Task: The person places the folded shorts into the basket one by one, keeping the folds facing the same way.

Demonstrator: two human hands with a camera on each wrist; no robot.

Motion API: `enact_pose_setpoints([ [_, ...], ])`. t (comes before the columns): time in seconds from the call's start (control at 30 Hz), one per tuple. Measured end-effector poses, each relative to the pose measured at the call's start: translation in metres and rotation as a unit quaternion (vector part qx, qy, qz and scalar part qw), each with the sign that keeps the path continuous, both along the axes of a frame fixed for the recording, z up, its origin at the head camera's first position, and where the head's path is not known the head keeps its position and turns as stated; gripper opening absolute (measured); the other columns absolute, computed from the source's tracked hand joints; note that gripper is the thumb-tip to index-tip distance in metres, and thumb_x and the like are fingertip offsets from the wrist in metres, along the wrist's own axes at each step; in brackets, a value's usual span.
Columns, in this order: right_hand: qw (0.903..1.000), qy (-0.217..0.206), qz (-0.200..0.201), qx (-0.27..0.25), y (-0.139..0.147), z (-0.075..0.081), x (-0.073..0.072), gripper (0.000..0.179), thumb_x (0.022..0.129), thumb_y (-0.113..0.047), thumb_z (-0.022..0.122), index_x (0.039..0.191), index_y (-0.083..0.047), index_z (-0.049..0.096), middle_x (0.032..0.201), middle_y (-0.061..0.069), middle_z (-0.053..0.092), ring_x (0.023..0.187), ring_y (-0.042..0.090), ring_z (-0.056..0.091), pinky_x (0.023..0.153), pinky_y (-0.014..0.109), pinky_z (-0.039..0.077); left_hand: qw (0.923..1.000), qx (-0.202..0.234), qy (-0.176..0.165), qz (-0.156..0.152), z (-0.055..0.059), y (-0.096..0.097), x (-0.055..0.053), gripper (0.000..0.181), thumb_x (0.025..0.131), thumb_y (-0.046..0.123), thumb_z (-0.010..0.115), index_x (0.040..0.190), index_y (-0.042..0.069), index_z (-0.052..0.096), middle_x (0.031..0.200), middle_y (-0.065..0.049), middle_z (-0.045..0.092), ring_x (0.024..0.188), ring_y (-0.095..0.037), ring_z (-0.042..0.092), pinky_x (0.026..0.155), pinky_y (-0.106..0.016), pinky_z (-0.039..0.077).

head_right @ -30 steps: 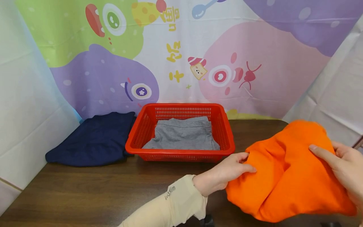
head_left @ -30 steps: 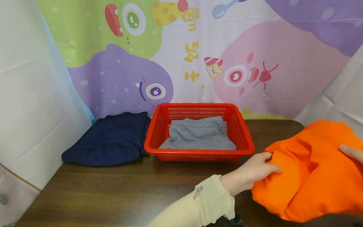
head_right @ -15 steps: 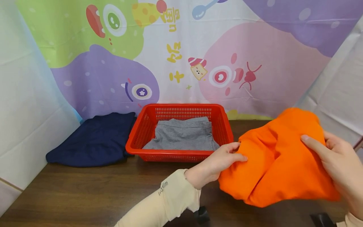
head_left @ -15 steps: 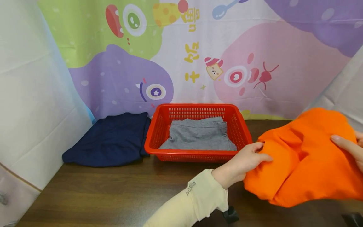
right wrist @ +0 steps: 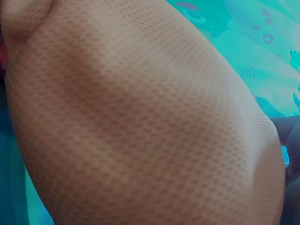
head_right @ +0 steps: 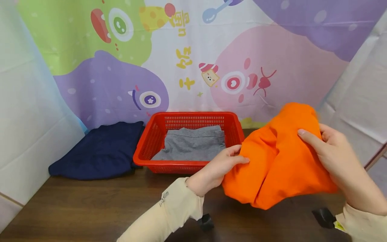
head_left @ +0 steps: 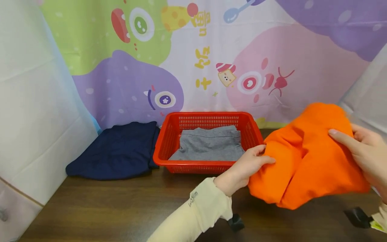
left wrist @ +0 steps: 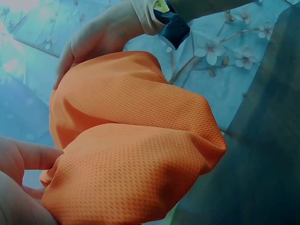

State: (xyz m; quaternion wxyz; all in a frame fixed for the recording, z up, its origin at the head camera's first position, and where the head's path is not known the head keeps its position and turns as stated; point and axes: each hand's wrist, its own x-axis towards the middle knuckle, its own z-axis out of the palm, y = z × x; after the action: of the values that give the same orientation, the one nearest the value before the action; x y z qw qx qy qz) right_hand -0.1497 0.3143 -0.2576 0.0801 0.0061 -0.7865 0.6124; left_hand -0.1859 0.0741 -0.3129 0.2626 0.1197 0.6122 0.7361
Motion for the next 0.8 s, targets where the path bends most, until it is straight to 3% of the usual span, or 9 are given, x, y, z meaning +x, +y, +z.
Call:
enact_pose_setpoints([
  [0.07,0.9990,-0.003,-0.010,0.044,-0.006,0.002,-0.003,0.014,0.092,-0.027,0.053,0.106,-0.024,0.052,0.072,-0.012,0.063,0.056,0.012,0.060,0.049,0.027,0.049,1.0000,0.004,-0.001,0.005,-0.001,-0.004,-0.002,0.032,0.085,0.010,0.059,0.117,0.014,0.057,0.096,0.003,0.059,0.080,-0.014,0.053,0.076,-0.029,0.045],
  [0.3,0.9981,-0.012,0.011,0.059,-0.022,0.008,-0.010,0.020,0.091,-0.029,0.052,0.109,-0.021,0.050,0.075,-0.010,0.063,0.059,0.013,0.061,0.052,0.029,0.051,0.9998,0.012,0.001,0.018,-0.002,-0.017,-0.009,0.032,0.085,0.011,0.058,0.117,0.013,0.058,0.097,0.001,0.059,0.081,-0.014,0.053,0.076,-0.028,0.045],
  [0.43,0.9923,-0.015,0.004,0.123,-0.034,0.014,-0.012,0.022,0.091,-0.036,0.051,0.109,-0.023,0.048,0.073,-0.013,0.061,0.059,0.014,0.061,0.054,0.029,0.051,0.9996,0.015,0.001,0.025,-0.003,-0.024,-0.011,0.034,0.085,0.010,0.058,0.119,0.014,0.057,0.100,0.001,0.059,0.082,-0.014,0.053,0.077,-0.028,0.045],
  [0.8,0.9885,0.013,0.058,0.139,-0.061,0.021,-0.026,0.021,0.092,-0.031,0.052,0.107,-0.018,0.050,0.072,-0.008,0.061,0.058,0.017,0.060,0.055,0.026,0.050,0.9979,0.023,-0.005,0.060,-0.006,-0.043,-0.022,0.035,0.085,0.011,0.058,0.120,0.013,0.056,0.103,0.000,0.058,0.085,-0.015,0.053,0.080,-0.029,0.045],
])
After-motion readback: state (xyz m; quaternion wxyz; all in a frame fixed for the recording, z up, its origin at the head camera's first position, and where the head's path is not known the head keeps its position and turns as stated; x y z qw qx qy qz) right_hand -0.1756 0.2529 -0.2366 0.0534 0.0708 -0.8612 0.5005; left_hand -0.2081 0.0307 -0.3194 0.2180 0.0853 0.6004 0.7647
